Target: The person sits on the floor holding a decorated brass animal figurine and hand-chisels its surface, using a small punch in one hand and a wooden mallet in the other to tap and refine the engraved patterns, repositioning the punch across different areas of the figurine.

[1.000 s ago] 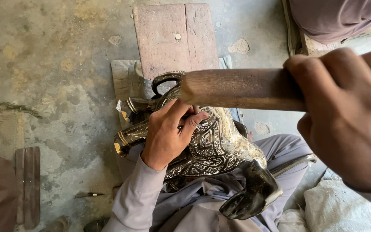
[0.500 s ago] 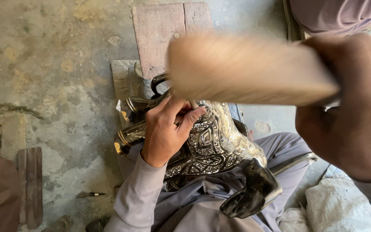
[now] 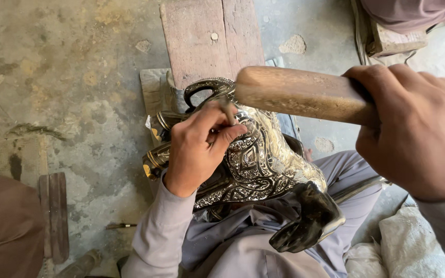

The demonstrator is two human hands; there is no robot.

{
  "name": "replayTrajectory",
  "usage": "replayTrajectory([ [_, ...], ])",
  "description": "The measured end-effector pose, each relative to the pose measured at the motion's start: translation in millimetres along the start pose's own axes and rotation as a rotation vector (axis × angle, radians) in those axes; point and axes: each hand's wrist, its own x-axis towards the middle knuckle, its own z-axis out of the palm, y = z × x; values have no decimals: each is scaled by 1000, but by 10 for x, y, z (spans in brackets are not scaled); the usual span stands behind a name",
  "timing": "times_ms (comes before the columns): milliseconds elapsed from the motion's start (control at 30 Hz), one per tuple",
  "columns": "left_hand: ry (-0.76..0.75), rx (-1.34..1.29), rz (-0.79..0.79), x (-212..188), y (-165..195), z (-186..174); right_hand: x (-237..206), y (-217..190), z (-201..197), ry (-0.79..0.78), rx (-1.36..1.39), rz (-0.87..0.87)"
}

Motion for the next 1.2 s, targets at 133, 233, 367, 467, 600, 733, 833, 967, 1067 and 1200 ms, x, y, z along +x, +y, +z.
replayTrajectory([
  [133, -55, 106, 99, 2, -42, 22, -5, 23, 372, -76, -173, 10],
  [233, -80, 132, 103, 3, -63, 33, 28, 46, 456, -27, -292, -64],
  [367, -93, 143, 126, 3, -70, 30, 62, 115, 339, 43, -310, -44],
  [467, -105, 155, 115, 12, -65, 27, 82, 117, 225, 51, 596, 96],
  [600, -140, 216, 108, 33, -62, 8, 147, 65, 133, 195, -131, -102],
  [733, -125, 170, 126, 32, -54, 2, 188, 16, 69, 194, 410, 97],
  [833, -135, 195, 123, 35, -51, -3, 199, 6, 54, 252, 172, -60],
  [967, -140, 198, 155, 52, -50, -11, 177, 1, 77, 203, 187, -31],
  [1067, -142, 186, 153, 51, -49, -18, 145, 2, 92, 217, 391, 22],
  [1200, -180, 213, 123, 50, -54, -18, 117, 0, 106, 222, 41, -76],
])
